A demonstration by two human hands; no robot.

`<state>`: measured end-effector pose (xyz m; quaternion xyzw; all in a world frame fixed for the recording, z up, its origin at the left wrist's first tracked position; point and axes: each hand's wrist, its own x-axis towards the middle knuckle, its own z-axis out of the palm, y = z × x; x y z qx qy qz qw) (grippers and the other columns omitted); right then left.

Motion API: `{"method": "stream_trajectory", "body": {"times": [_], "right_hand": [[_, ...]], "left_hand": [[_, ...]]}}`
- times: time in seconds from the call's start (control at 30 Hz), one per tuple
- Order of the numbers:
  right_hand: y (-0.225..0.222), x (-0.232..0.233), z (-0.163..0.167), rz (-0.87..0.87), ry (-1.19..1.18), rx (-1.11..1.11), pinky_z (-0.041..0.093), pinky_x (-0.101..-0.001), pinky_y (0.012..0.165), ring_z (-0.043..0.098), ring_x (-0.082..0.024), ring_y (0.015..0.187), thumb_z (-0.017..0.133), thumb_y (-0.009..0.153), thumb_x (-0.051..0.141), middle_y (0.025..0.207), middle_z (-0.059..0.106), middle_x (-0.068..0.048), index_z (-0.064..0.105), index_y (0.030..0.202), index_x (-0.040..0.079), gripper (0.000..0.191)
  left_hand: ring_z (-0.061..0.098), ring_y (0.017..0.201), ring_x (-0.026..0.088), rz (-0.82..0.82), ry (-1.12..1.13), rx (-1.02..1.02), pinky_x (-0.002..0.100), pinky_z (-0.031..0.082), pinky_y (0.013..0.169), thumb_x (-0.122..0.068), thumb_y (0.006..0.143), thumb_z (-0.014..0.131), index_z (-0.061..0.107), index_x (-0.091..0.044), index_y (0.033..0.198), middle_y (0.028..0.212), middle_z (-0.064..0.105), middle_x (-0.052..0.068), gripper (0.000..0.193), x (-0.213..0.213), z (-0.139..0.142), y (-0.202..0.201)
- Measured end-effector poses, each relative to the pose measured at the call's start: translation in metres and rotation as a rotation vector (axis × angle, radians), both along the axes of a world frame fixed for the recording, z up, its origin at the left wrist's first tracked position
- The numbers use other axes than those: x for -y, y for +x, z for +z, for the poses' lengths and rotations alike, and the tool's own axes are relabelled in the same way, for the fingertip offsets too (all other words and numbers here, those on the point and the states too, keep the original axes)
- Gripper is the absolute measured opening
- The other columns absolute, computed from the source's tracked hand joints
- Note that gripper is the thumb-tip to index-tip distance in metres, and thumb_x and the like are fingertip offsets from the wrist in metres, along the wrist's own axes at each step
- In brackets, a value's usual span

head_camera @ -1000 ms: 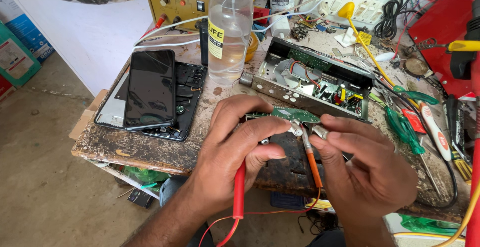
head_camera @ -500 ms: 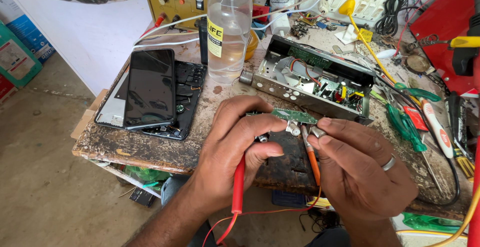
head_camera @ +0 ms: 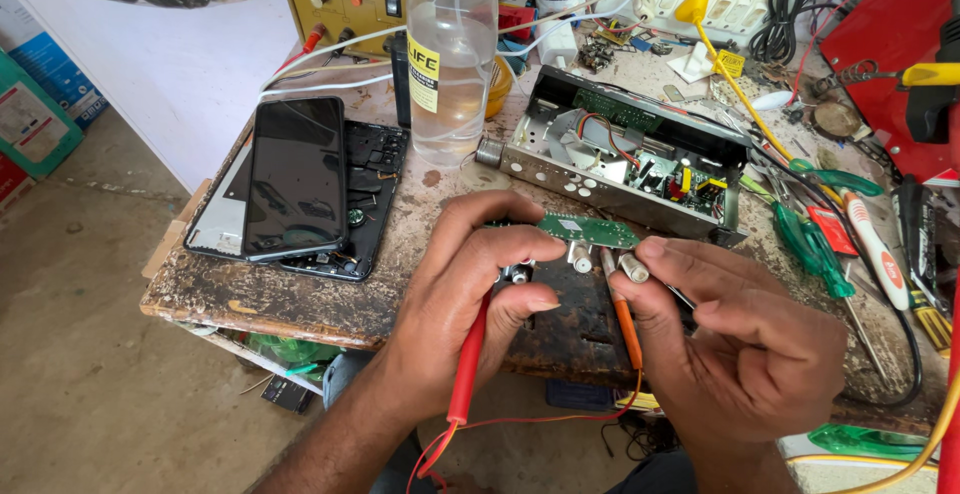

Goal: The person uses multimeter probes to test points on a small green circuit board, then uses a screwdriver to tighten a coaxial connector on the board. The person also picks up and examines a small metal component.

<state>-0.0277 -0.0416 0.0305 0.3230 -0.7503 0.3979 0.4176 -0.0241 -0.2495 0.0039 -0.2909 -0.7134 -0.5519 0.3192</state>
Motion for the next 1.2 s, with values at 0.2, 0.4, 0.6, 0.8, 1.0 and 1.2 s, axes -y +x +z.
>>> {"method": "stream_trajectory", "body": {"times": [0.2, 0.4, 0.6, 0.8, 1.0, 1.2], "right_hand": [[-0.008, 0.003, -0.015, 0.071, -0.029, 0.016, 0.066, -0.0366, 0.088, 0.076, -0.028, 0.101, 0.082, 0.090, -0.005, 0.106, 0.073, -0.021, 0.045, 0.107, 0.004, 0.041], [-0.017, 0.014, -0.046, 0.026, 0.059, 0.185, 0.064, -0.0330, 0.085, 0.078, -0.020, 0.094, 0.079, 0.088, -0.005, 0.103, 0.076, -0.016, 0.060, 0.094, 0.002, 0.022], [-0.037, 0.004, -0.039, -0.063, 0.247, 0.362, 0.060, -0.0254, 0.072, 0.077, -0.010, 0.084, 0.079, 0.086, 0.005, 0.098, 0.080, -0.007, 0.073, 0.098, 0.007, 0.013], [-0.052, -0.006, -0.009, -0.382, 0.263, 0.603, 0.055, -0.0285, 0.062, 0.071, -0.014, 0.069, 0.076, 0.089, 0.015, 0.085, 0.078, -0.008, 0.078, 0.106, 0.010, 0.017], [-0.059, -0.009, -0.008, -0.612, 0.537, 0.549, 0.056, -0.0381, 0.064, 0.071, -0.023, 0.073, 0.073, 0.088, 0.034, 0.096, 0.076, -0.005, 0.080, 0.104, 0.017, 0.024], [-0.071, -0.008, -0.009, -0.829, 0.716, 0.583, 0.055, -0.0446, 0.070, 0.070, -0.029, 0.089, 0.072, 0.088, 0.041, 0.094, 0.073, -0.004, 0.080, 0.094, 0.021, 0.022]], "left_hand": [[0.059, 0.129, 0.031, 0.150, -0.135, -0.035, 0.043, 0.046, 0.112, -0.030, 0.107, 0.061, 0.060, -0.010, 0.131, 0.137, 0.058, 0.015, 0.031, 0.000, 0.000, 0.005], [0.061, 0.117, 0.025, 0.162, -0.340, 0.008, 0.044, 0.035, 0.097, -0.017, 0.085, 0.077, 0.069, -0.016, 0.124, 0.116, 0.063, 0.003, 0.040, 0.011, -0.014, -0.007], [0.063, 0.110, 0.025, 0.147, -0.392, 0.076, 0.043, 0.044, 0.093, -0.009, 0.072, 0.079, 0.073, -0.021, 0.122, 0.112, 0.067, 0.002, 0.052, 0.026, -0.027, -0.026], [0.064, 0.109, 0.026, 0.146, -0.337, 0.117, 0.043, 0.046, 0.093, -0.009, 0.072, 0.080, 0.074, -0.021, 0.122, 0.108, 0.068, 0.002, 0.051, 0.030, -0.019, -0.034], [0.065, 0.101, 0.027, 0.148, -0.277, 0.149, 0.041, 0.051, 0.087, -0.008, 0.077, 0.081, 0.076, -0.018, 0.118, 0.102, 0.068, 0.004, 0.043, 0.024, -0.013, -0.056], [0.066, 0.095, 0.027, 0.127, -0.210, 0.174, 0.038, 0.053, 0.079, -0.010, 0.085, 0.080, 0.077, -0.016, 0.118, 0.102, 0.068, 0.007, 0.033, 0.027, -0.014, -0.064]]}}
